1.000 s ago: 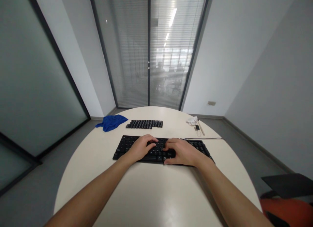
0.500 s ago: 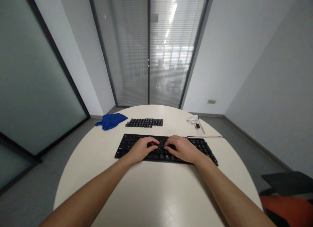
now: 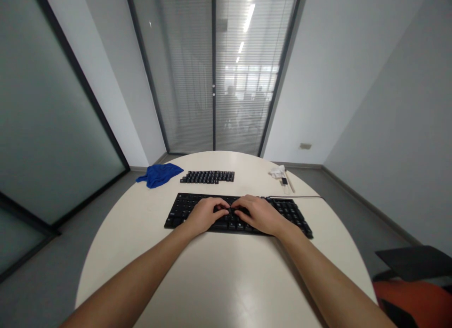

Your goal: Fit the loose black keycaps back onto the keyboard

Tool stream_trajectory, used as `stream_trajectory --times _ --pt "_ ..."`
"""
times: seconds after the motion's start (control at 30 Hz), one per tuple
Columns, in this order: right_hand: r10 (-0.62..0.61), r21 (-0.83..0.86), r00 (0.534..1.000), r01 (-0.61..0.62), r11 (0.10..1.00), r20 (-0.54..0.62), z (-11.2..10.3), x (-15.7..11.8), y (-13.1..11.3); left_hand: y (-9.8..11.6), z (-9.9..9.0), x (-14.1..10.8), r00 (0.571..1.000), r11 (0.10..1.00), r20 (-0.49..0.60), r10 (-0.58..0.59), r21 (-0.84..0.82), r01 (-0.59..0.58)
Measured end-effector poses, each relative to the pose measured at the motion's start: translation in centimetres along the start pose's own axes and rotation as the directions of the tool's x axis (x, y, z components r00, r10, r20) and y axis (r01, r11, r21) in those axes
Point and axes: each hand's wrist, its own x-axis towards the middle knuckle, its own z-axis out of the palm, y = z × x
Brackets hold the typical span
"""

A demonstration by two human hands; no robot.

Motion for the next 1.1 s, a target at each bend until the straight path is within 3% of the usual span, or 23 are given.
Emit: stream_trajectory --times 0.4,0.73,1.0,1.1 --pt "0.038 0.042 0.999 -0.037 0.998 -0.029 1.3 0.2 0.7 0.5 0.0 -0.4 0.994 0.987 0.009 0.111 0.116 -0.112" --pt "0.021 0.05 1.0 -0.02 0.999 -0.017 1.2 0.2 0.6 0.8 0.0 -0.7 0.979 0.957 0.047 0.199 0.207 -0.204" --pt "0.02 0.024 1.0 -0.02 1.0 -0.005 1.0 0.0 0.6 1.3 -0.5 -1.2 0.984 0.955 0.014 0.179 0.239 -0.177" --pt "0.017 0.027 1.0 -0.017 1.0 0.0 0.6 0.0 0.3 1.3 -1.2 -1.6 0.97 0.93 0.069 0.235 0.275 -0.245"
